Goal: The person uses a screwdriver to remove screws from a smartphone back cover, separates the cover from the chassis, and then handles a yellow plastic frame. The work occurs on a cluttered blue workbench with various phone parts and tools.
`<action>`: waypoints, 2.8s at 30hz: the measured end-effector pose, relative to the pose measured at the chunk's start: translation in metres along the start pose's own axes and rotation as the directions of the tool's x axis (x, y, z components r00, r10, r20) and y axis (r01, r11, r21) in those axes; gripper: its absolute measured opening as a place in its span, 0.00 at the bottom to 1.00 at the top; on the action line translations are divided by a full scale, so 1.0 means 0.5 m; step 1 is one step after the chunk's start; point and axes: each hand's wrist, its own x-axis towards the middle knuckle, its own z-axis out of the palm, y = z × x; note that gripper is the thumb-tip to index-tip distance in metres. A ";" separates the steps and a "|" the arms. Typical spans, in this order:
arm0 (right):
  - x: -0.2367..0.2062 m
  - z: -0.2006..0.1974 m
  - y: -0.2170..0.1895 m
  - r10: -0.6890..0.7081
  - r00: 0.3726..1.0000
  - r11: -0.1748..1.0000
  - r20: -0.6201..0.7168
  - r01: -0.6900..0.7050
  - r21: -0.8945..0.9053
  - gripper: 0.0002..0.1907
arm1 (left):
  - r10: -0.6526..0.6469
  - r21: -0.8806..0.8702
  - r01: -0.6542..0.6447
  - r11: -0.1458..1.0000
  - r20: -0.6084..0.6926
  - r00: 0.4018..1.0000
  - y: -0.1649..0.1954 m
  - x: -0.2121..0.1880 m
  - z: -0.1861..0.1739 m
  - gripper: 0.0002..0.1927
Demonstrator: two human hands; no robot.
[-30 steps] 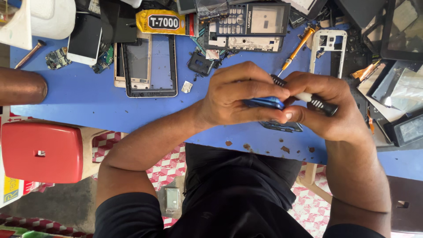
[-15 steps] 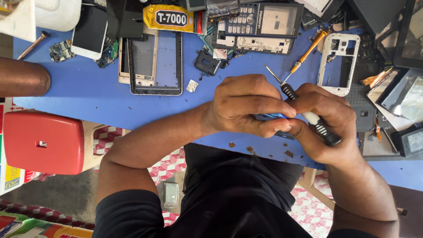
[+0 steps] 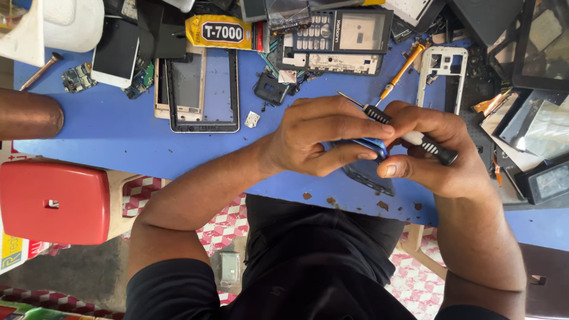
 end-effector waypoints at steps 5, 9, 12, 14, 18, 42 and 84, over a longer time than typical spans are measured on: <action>-0.015 0.010 0.012 0.005 0.999 1.000 -0.039 -0.006 -0.023 0.13 | 0.043 0.075 -0.040 0.996 -0.044 0.998 0.025 0.005 0.013 0.20; -0.012 0.021 0.009 -0.094 0.994 0.988 -0.052 0.087 -0.129 0.15 | -0.001 0.025 0.003 1.000 -0.074 0.997 0.040 0.005 0.015 0.16; -0.009 0.035 -0.004 -0.196 0.980 0.925 -0.046 0.169 -0.340 0.16 | -0.034 0.006 0.034 0.999 -0.077 0.996 0.047 0.001 0.014 0.13; -0.011 0.047 -0.012 -0.236 0.969 0.882 -0.072 0.183 -0.434 0.14 | -0.061 -0.001 0.061 0.998 -0.074 0.995 0.050 0.000 0.014 0.11; -0.011 0.058 -0.009 -0.307 0.944 0.786 -0.119 0.181 -0.591 0.13 | -0.153 -0.040 0.150 0.988 -0.096 0.983 0.049 -0.003 0.010 0.10; 0.020 0.061 -0.004 -0.344 0.923 0.704 -0.171 0.133 -0.698 0.13 | -0.178 -0.250 0.124 0.960 -0.206 0.962 -0.051 -0.017 -0.033 0.07; 0.019 0.018 0.020 -0.175 0.955 0.831 -0.238 0.014 -0.557 0.08 | -0.234 -0.042 0.231 0.972 -0.091 0.968 -0.030 0.005 -0.038 0.08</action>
